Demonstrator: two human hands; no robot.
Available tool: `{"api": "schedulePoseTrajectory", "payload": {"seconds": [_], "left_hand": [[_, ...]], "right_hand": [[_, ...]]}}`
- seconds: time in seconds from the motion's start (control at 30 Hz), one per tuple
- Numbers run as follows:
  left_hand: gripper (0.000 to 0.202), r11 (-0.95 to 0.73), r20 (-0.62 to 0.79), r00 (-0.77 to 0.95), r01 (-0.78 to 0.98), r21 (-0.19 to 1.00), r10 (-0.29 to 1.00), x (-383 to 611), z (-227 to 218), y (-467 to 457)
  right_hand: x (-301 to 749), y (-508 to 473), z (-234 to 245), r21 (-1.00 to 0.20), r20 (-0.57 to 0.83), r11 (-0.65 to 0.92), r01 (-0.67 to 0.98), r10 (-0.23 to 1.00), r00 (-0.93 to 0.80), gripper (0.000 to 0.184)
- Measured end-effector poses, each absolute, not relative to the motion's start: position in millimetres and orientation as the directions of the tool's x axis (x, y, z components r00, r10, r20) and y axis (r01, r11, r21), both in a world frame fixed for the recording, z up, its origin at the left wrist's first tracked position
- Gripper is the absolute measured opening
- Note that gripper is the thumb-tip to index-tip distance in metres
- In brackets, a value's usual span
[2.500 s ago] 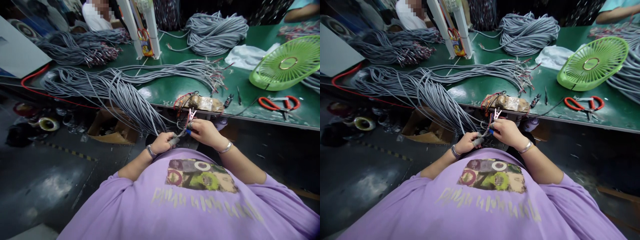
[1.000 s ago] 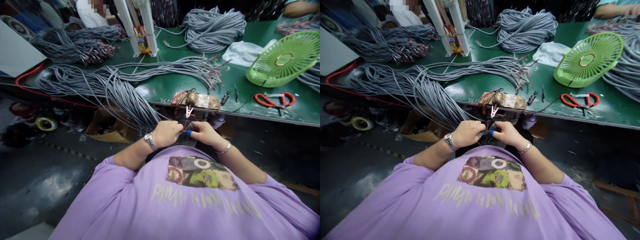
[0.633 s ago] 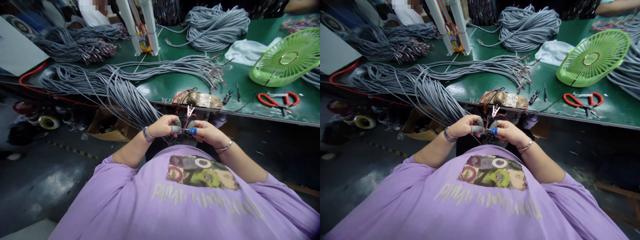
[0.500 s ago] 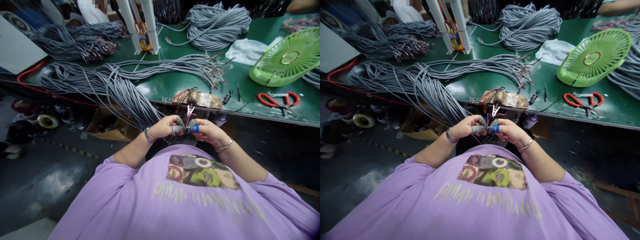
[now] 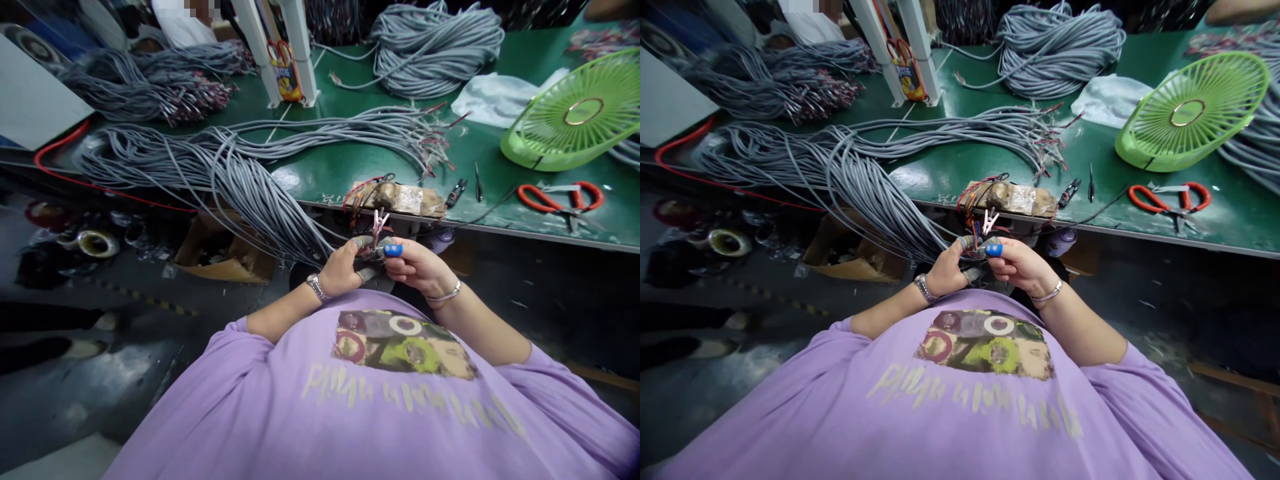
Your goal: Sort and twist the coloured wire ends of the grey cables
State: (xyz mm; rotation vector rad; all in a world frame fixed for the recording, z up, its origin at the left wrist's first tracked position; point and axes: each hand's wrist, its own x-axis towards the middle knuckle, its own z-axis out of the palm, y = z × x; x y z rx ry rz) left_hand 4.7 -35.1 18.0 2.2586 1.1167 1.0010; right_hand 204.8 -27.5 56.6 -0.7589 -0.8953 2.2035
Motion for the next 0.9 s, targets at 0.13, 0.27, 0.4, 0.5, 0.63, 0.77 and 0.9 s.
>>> {"api": "schedulePoseTrajectory", "payload": {"seconds": [0.13,0.27,0.4,0.5,0.63,0.77,0.9], "left_hand": [[0.058,-0.576,0.460,0.358,0.613,0.540,0.812,14,8,-31],[0.050,-0.562,0.498,0.328,0.695,0.448,0.803,23,8,-19],[0.030,-0.605,0.503,0.403,0.717,0.345,0.765,25,9,-12],[0.033,-0.646,0.502,0.442,0.669,0.367,0.743,19,11,-13],[0.046,-0.590,0.474,0.353,0.513,0.623,0.807,7,24,-17],[0.051,-0.160,0.087,0.395,0.156,0.975,0.914,-9,41,-22],[0.052,0.236,-0.132,0.479,-0.165,0.958,0.868,-37,41,-21]], "right_hand": [[206,-27,59,-0.714,-0.288,-0.583,-0.387,0.749,-0.597,0.033],[205,-30,60,-0.714,-0.301,-0.585,-0.385,0.753,-0.585,0.032],[208,-32,61,-0.718,-0.278,-0.559,-0.414,0.776,-0.566,0.031],[214,-31,60,-0.716,-0.281,-0.545,-0.436,0.797,-0.534,0.030],[219,-28,54,-0.715,-0.305,-0.546,-0.436,0.805,-0.509,0.030],[218,-30,48,-0.733,-0.298,-0.547,-0.405,0.793,-0.532,0.033],[212,-34,49,-0.768,-0.294,-0.561,-0.309,0.737,-0.609,0.036]]}}
